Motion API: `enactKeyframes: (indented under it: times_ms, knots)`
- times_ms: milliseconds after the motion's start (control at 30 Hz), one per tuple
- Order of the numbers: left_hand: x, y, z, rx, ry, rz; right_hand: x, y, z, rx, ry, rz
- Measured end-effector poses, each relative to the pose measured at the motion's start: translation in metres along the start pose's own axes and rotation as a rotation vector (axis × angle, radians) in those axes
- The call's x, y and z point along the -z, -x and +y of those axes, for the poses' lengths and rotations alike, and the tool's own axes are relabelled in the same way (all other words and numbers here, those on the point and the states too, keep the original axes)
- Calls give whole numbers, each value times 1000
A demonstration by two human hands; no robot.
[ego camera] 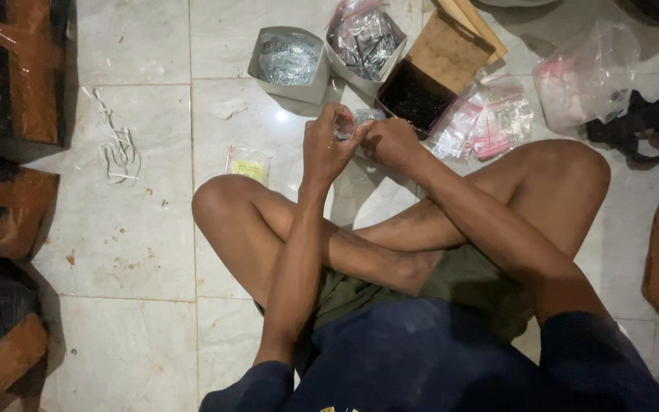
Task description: The person sits cross-legged on the floor and repeatedly picks small metal fasteners from a cardboard box, placing them into a small clear plastic bag. The person handles the fasteners one at a time and occasionally adjusts the bag or box.
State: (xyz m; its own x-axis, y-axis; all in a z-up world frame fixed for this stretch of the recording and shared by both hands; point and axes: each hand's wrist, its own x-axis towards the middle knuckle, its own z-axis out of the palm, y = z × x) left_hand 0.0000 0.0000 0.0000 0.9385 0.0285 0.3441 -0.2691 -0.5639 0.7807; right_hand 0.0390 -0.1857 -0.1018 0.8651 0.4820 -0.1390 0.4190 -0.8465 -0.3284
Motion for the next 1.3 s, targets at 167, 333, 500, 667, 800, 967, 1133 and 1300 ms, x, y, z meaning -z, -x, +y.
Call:
enactKeyframes:
  times_ms: [167,333,500,667,800,967,1133,1300]
  knots:
    - [-2,1,-5,6,-17,11,2,-4,0,-57,-47,-20]
    - [0,2,1,47,36,5,65,2,4,38,52,-90]
    - [-7,2,-9,11,16,14,77,11,-10,37,48,-53]
    - [0,0,-3,6,-2,17,-17,-9,5,-39,64,81]
    - [1,0,4,69,23,-20,-17,-6,9,39,135,114]
    - [-1,2,5,82,-10,-30,-26,-6,13,103,245,162]
    - [4,1,6,85,-9,-20,-33,-9,22,277,401,143]
    - [-3,2,2,72,14,-7,-5,-9,-2,-116,-98,23]
